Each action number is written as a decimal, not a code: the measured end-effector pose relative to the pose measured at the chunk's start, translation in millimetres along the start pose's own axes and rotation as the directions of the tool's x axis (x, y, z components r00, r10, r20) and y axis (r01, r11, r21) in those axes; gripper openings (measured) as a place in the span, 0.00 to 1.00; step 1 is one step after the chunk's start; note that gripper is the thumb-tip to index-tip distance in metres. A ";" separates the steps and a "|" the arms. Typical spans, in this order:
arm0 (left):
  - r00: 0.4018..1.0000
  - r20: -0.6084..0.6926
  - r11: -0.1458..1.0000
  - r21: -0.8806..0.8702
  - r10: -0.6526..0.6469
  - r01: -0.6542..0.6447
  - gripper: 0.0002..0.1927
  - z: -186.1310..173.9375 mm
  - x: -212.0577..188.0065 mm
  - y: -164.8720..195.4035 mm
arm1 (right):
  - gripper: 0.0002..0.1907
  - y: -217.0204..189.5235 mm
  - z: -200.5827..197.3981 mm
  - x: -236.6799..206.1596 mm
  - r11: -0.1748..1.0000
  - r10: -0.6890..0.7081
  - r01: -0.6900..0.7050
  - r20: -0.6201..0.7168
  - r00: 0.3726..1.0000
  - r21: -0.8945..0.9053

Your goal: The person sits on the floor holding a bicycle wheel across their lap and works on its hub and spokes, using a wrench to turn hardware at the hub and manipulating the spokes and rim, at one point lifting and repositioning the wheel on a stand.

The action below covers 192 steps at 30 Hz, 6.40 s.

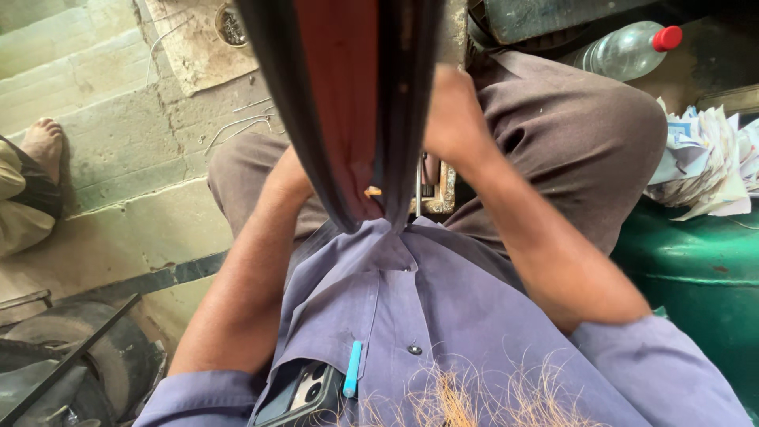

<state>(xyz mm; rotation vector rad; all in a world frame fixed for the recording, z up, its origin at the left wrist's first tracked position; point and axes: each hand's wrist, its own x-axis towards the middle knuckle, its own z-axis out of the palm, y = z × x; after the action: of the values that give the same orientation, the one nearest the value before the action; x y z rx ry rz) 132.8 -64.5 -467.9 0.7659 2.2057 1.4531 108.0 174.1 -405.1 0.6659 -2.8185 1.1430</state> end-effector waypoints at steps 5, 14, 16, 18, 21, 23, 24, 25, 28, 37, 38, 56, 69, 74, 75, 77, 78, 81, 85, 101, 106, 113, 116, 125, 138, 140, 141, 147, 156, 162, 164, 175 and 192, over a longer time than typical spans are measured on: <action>0.994 0.007 0.980 -0.163 -0.111 0.110 0.21 -12.0 -8.0 5.1 | 0.06 -32.3 -11.1 -34.6 0.569 0.563 -0.629 0.307 0.768 0.530; 0.857 -0.445 0.825 -0.564 -0.261 -0.042 0.19 -4.7 8.9 10.3 | 0.09 -36.5 -2.6 -29.9 0.716 0.489 -0.389 -0.018 0.872 0.580; 0.867 -0.429 0.834 -0.551 -0.253 -0.030 0.19 0.3 13.2 8.8 | 0.11 -32.9 -4.6 -27.0 0.850 0.359 -0.319 -0.018 0.933 0.419; 0.883 -0.405 0.840 -0.542 -0.236 -0.024 0.18 4.6 13.2 7.2 | 0.13 -31.2 -6.3 -21.9 0.861 0.306 -0.310 0.076 0.949 0.403; 0.887 -0.399 0.836 -0.549 -0.234 -0.027 0.18 7.0 6.4 5.7 | 0.15 -30.3 -14.1 -15.0 0.723 0.377 -0.479 0.297 0.877 0.497; 0.900 -0.369 0.809 -0.587 -0.234 -0.031 0.18 7.7 4.4 5.7 | 0.13 -31.9 -18.1 -11.8 0.622 0.482 -0.635 0.416 0.771 0.458; 0.906 -0.354 0.789 -0.613 -0.230 -0.039 0.17 8.6 4.7 6.2 | 0.13 -33.2 -18.7 -10.8 0.605 0.490 -0.661 0.446 0.749 0.445; 0.908 -0.333 0.726 -0.686 -0.254 -0.048 0.17 8.9 5.3 7.1 | 0.13 -34.1 -18.4 -9.4 0.589 0.495 -0.681 0.471 0.730 0.435; 0.879 -0.385 0.775 -0.631 -0.283 -0.027 0.13 12.6 9.8 12.2 | 0.12 -33.6 -14.4 -6.8 0.682 0.401 -0.586 0.446 0.800 0.438; 0.806 -0.577 0.972 0.083 -0.134 0.220 0.17 16.9 17.8 48.4 | 0.13 -29.1 -12.7 -15.1 0.870 0.233 -0.378 0.411 0.882 0.318; 0.801 -0.526 0.952 -0.061 -0.287 0.301 0.18 15.5 19.0 54.0 | 0.15 -31.3 -13.8 -15.4 0.873 0.194 -0.346 0.407 0.893 0.343; 0.964 -0.228 0.949 -0.309 -0.139 0.064 0.23 -25.1 -9.1 92.0 | 0.20 -105.3 -42.1 -70.4 0.982 -0.191 0.191 0.011 0.981 -0.004; 0.963 -0.225 0.856 -0.517 -0.148 0.010 0.24 -19.2 -24.1 55.5 | 0.20 -121.5 -50.7 -68.5 0.979 -0.188 0.186 -0.030 0.982 -0.079; 0.945 -0.310 0.930 -0.367 -0.100 -0.022 0.24 30.5 22.2 44.9 | 0.20 -79.4 -3.2 -70.3 0.971 -0.138 0.132 -0.017 0.990 -0.198; 0.940 -0.323 0.936 -0.351 -0.111 -0.010 0.24 35.9 24.4 43.0 | 0.20 -73.4 0.8 -71.8 0.972 -0.130 0.124 -0.016 0.991 -0.198; 0.936 -0.329 0.916 -0.401 -0.124 -0.020 0.25 36.2 22.3 40.1 | 0.18 -60.3 0.4 -73.1 0.977 -0.133 0.134 0.018 0.991 -0.165; 0.938 -0.320 0.893 -0.450 -0.131 -0.029 0.25 31.1 18.3 39.9 | 0.16 -53.2 -4.2 -73.5 0.982 -0.139 0.145 0.057 0.989 -0.123; 0.905 -0.373 0.787 -0.613 -0.204 -0.074 0.25 8.6 10.3 44.1 | 0.08 -31.6 -25.1 -74.2 0.981 -0.058 0.047 0.052 0.997 0.188; 0.868 -0.442 0.714 -0.681 -0.224 -0.163 0.26 -2.3 28.8 49.0 | 0.07 -9.6 -43.8 -75.9 0.911 0.399 -0.383 -0.100 0.911 0.152; 0.969 -0.012 0.378 -0.920 0.246 -0.107 0.28 -21.5 -5.2 82.4 | 0.14 28.5 -11.1 -94.7 0.853 0.504 -0.515 0.128 0.854 0.083; 0.960 0.135 0.445 -0.895 0.246 0.012 0.27 -25.9 -21.3 83.1 | 0.14 27.9 -7.9 -93.8 0.853 0.505 -0.518 0.152 0.850 0.062; 0.979 0.173 0.338 -0.932 0.104 0.129 0.25 -7.6 -17.7 61.3 | 0.15 27.9 -11.8 -94.7 0.853 0.505 -0.517 0.136 0.852 0.070; 0.988 0.149 0.425 -0.897 0.039 0.119 0.24 -9.9 -24.1 44.5 | 0.15 27.9 -13.2 -92.4 0.827 0.541 -0.555 0.146 0.828 0.087; 0.871 -0.360 0.778 -0.627 -0.335 0.039 0.23 8.6 -4.3 24.8 | 0.12 55.9 2.6 -55.0 0.934 0.357 -0.339 0.265 0.896 -0.112; 0.929 -0.294 0.862 0.386 -0.224 0.329 0.21 3.5 -37.7 105.3 | 0.15 89.2 119.2 -76.5 0.879 0.472 -0.338 0.510 0.720 -0.336; 0.954 -0.299 0.919 0.377 0.005 0.113 0.17 4.4 -39.7 115.7 | 0.15 91.4 123.4 -75.9 0.858 0.506 -0.369 0.460 0.730 -0.357; 0.952 -0.284 0.956 0.292 0.113 -0.027 0.15 2.6 -40.4 120.1 | 0.13 91.9 124.8 -74.4 0.837 0.541 -0.409 0.434 0.721 -0.364; 0.946 -0.310 0.802 -0.586 -0.096 -0.111 0.21 -9.1 -56.5 131.7 | 0.11 91.0 121.5 -69.6 0.765 0.641 -0.510 0.390 0.661 -0.394; 0.692 -0.404 0.520 -0.853 -0.598 -0.049 0.20 14.1 -39.0 85.2 | 0.20 106.1 90.9 -53.5 0.880 0.450 -0.342 0.349 0.822 -0.330; 0.951 -0.301 0.996 -0.075 -0.076 0.056 0.16 -3.6 -38.2 110.7 | 0.17 74.8 23.1 -54.0 0.836 0.548 -0.365 0.610 0.572 -0.409; 0.964 -0.266 0.999 0.043 -0.017 0.029 0.14 -10.7 -33.6 112.2 | 0.20 56.7 -3.4 -61.4 0.872 0.481 -0.409 0.620 0.620 -0.268; 0.939 -0.342 0.991 -0.133 -0.041 -0.005 0.13 21.3 -8.9 43.5 | 0.24 3.6 -56.3 -111.6 0.272 0.820 -0.772 0.281 0.498 0.574; 0.992 0.021 0.798 -0.592 -0.126 0.114 0.22 -30.5 -62.8 125.2 | 0.09 -75.6 -159.5 -82.2 0.983 -0.070 0.007 -0.335 0.940 -0.186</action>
<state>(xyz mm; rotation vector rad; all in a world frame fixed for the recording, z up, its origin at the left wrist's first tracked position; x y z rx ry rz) 192.2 -86.5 -339.2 0.3821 1.6071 1.9343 191.7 263.7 -253.8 0.4563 -2.5605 0.8789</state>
